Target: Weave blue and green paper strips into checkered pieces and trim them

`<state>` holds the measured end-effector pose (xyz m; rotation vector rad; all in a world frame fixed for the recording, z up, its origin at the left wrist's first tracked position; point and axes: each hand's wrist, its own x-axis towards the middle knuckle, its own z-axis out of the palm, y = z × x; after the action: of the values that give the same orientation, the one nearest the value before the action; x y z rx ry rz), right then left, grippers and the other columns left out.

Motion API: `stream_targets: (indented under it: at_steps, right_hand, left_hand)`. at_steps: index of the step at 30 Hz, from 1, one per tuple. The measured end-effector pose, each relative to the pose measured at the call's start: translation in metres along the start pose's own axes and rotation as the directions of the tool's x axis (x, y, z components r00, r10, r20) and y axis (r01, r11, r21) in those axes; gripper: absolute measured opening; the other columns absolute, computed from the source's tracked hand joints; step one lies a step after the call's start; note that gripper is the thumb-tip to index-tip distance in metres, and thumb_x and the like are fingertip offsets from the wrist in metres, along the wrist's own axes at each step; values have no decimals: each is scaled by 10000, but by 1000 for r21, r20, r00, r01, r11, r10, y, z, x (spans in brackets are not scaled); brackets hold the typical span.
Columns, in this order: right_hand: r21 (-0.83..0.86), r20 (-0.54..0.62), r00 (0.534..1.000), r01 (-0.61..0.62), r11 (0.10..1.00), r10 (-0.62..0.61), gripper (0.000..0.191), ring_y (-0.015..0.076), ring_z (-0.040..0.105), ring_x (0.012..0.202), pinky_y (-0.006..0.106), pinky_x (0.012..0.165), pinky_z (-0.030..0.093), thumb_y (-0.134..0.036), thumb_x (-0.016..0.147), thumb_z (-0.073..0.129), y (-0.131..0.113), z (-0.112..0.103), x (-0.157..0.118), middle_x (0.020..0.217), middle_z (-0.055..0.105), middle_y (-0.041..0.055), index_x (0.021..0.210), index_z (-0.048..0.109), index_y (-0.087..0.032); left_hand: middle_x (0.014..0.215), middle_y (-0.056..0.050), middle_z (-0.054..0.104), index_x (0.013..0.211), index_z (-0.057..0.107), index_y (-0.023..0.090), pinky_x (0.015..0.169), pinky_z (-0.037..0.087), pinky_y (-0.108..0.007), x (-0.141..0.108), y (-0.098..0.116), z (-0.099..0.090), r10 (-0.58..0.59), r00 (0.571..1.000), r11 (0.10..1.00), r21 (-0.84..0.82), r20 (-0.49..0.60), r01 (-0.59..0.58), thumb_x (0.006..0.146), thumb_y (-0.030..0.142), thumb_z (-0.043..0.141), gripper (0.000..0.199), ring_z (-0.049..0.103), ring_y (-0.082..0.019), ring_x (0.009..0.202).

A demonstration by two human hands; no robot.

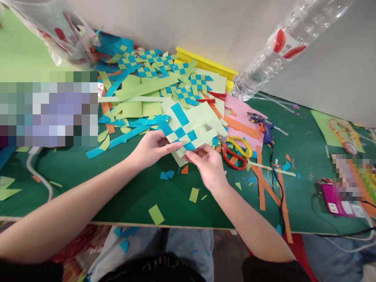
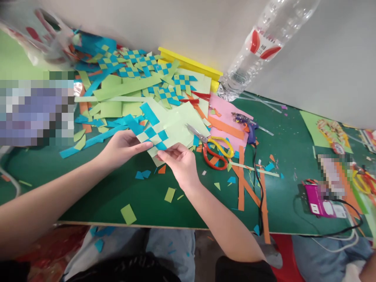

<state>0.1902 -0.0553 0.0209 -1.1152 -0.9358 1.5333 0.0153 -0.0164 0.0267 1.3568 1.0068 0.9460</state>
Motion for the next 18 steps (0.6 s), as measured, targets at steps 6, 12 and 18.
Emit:
stream_targets:
  at_steps: [6,12,18]
  right_hand:
    - [-683,29,979,167,711,-202,292,164,675,789,363,754,573,-349,792,665,-37,-40,-2,914,709,42,1046,615,-214]
    - [-1000,1,911,-11,-26,-412,293,307,618,1010,485,861,500,-332,786,637,-61,-109,-6,1025,681,127,1030,610,-171]
    - [-993,36,960,3,-118,-278,376,292,593,1033,448,845,502,-280,747,618,-49,-126,-1,1070,641,114,1110,581,-187]
  left_hand:
    - [818,-35,751,758,729,194,687,576,-296,2,-2,-3,-108,970,993,-76,-216,94,705,418,771,234,702,-202,764]
    - [827,-36,747,753,711,187,775,586,-308,4,-7,-5,-151,961,965,-245,-232,92,687,371,797,213,705,-185,799]
    - [854,-46,729,749,668,186,754,608,-364,8,-4,-7,-218,951,921,-370,-219,126,671,337,787,207,695,-214,823]
